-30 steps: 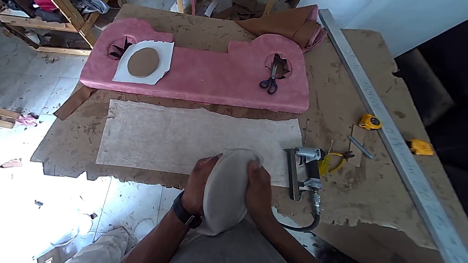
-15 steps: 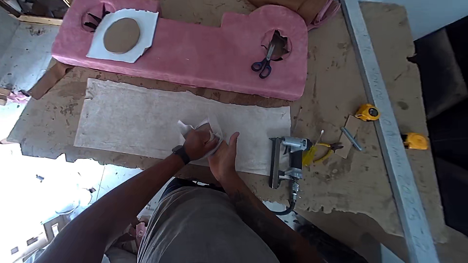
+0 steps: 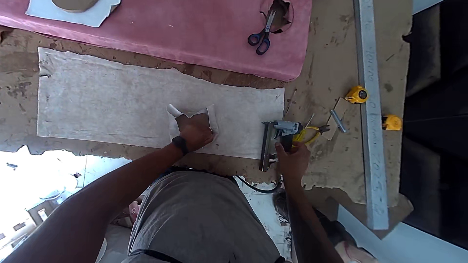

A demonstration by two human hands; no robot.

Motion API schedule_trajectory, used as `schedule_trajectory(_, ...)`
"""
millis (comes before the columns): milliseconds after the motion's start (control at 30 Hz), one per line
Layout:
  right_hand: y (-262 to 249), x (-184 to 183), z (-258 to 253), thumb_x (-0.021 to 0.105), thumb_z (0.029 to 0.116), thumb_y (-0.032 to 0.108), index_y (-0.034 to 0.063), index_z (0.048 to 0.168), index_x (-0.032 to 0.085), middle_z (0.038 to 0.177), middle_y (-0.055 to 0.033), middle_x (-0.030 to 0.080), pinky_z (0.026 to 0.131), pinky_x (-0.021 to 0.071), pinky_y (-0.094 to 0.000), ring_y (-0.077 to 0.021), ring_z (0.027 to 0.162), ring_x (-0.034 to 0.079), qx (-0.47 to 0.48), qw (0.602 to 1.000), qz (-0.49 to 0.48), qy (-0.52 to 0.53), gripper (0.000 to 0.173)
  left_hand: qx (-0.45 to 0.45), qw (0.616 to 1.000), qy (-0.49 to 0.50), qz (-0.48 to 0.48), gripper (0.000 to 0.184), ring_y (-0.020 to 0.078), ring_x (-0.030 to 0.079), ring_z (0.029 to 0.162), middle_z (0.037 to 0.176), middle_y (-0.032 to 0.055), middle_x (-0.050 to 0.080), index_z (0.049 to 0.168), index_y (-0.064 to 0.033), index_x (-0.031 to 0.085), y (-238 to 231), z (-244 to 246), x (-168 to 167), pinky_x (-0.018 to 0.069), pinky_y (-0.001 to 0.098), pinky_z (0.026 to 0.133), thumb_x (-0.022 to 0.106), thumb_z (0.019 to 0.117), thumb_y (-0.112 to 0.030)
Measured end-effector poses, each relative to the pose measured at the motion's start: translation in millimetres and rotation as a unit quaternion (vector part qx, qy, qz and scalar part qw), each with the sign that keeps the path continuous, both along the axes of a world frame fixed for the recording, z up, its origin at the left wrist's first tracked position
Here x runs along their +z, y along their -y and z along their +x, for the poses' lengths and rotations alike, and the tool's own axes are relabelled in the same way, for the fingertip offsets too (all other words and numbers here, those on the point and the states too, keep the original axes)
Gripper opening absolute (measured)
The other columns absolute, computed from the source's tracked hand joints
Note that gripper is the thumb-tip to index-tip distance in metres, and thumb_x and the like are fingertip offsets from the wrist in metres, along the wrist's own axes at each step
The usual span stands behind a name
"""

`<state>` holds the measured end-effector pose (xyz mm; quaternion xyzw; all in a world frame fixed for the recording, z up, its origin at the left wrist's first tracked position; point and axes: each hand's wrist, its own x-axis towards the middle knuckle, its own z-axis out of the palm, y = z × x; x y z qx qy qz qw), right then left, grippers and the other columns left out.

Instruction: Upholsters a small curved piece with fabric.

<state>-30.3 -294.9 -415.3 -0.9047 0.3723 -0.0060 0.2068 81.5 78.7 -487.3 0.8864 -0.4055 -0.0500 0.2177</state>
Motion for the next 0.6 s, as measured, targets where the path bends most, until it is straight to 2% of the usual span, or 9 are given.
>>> schedule_trajectory(67,9,-6,9,0.082,0.0851,0.045,0.0066,0.134,0.058,0.122,-0.0248,0.061,0.090,0.0489,-0.0668,-0.0450,0.111,0.060,-0.009,0.999,-0.007,-0.030,0.066,-0.004,1.000,0.008,0.018,0.041,0.0224,0.068,0.086,0.079,0.0032,0.070,0.081,-0.0120,0.068,-1,1,2,0.0517,0.0447,0.085,0.048,0.1050,-0.039)
schedule_trajectory(200,25,0,11,0.086,0.0832,0.034,0.0054,0.122,0.066,0.103,-0.0215,0.068,0.081,0.0509,-0.0677,-0.0414,0.094,0.065,-0.006,0.996,0.040,-0.073,0.052,0.000,0.999,-0.003,0.050,0.044,0.0224,0.067,0.085,0.078,0.0020,0.069,0.085,-0.0147,0.070,1,5,1,0.0449,0.0501,0.093,0.044,0.1062,-0.043)
schedule_trajectory(267,14,15,-8,0.086,0.0799,0.023,0.0022,0.122,0.060,0.100,-0.0184,0.066,0.073,0.0543,-0.0584,-0.0336,0.084,0.064,-0.031,0.990,0.134,-0.016,0.054,-0.010,0.997,-0.031,0.070,0.047,0.0248,0.068,0.085,0.079,0.0043,0.071,0.088,-0.0133,0.071,4,5,5,0.0449,0.0527,0.093,0.040,0.1068,-0.043)
schedule_trajectory(333,-2,34,-19,0.080,0.0848,0.015,0.0030,0.128,0.050,0.102,-0.0185,0.067,0.071,0.0636,-0.0527,-0.0331,0.081,0.072,-0.010,0.959,0.278,0.051,0.054,-0.016,0.995,-0.053,0.081,0.049,0.0270,0.069,0.086,0.081,0.0064,0.071,0.092,-0.0118,0.071,7,10,6,0.0449,0.0564,0.096,0.037,0.1077,-0.043)
schedule_trajectory(367,-14,41,-24,0.074,0.0886,0.015,0.0021,0.128,0.050,0.096,-0.0209,0.071,0.071,0.0648,-0.0515,-0.0354,0.077,0.073,0.023,0.939,0.337,0.067,0.048,-0.017,0.995,-0.054,0.079,0.049,0.0274,0.069,0.085,0.080,0.0070,0.070,0.091,-0.0112,0.070,4,12,5,0.0456,0.0565,0.095,0.037,0.1078,-0.042)
schedule_trajectory(400,-30,48,-28,0.066,0.0933,0.021,0.0001,0.123,0.056,0.086,-0.0219,0.072,0.068,0.0643,-0.0502,-0.0357,0.070,0.073,0.064,0.922,0.375,0.070,0.037,-0.020,0.996,-0.049,0.075,0.048,0.0273,0.069,0.084,0.079,0.0071,0.069,0.090,-0.0112,0.069,2,12,2,0.0470,0.0555,0.092,0.037,0.1079,-0.041)
schedule_trajectory(433,-50,56,-31,0.061,0.0964,0.027,0.0012,0.117,0.063,0.079,-0.0185,0.072,0.064,0.0626,-0.0469,-0.0318,0.064,0.071,0.101,0.916,0.385,0.053,0.033,-0.022,0.996,-0.047,0.073,0.048,0.0271,0.069,0.083,0.078,0.0072,0.069,0.089,-0.0111,0.069,2,11,0,0.0476,0.0547,0.091,0.036,0.1080,-0.041)
schedule_trajectory(533,-115,60,-28,0.064,0.0984,0.035,0.0150,0.115,0.069,0.082,-0.0042,0.071,0.057,0.0606,-0.0409,-0.0188,0.061,0.067,0.215,0.923,0.320,-0.013,0.026,-0.022,0.997,-0.033,0.063,0.046,0.0269,0.068,0.081,0.076,0.0066,0.068,0.087,-0.0116,0.068,5,11,-3,0.0477,0.0550,0.090,0.037,0.1079,-0.039)
schedule_trajectory(600,-147,50,-27,0.067,0.0968,0.039,0.0222,0.110,0.069,0.078,0.0054,0.071,0.058,0.0619,-0.0374,-0.0098,0.064,0.068,0.265,0.928,0.260,-0.039,0.022,-0.021,0.997,-0.029,0.065,0.046,0.0265,0.068,0.081,0.076,0.0060,0.068,0.087,-0.0122,0.068,3,10,-4,0.0471,0.0554,0.090,0.036,0.1078,-0.039)
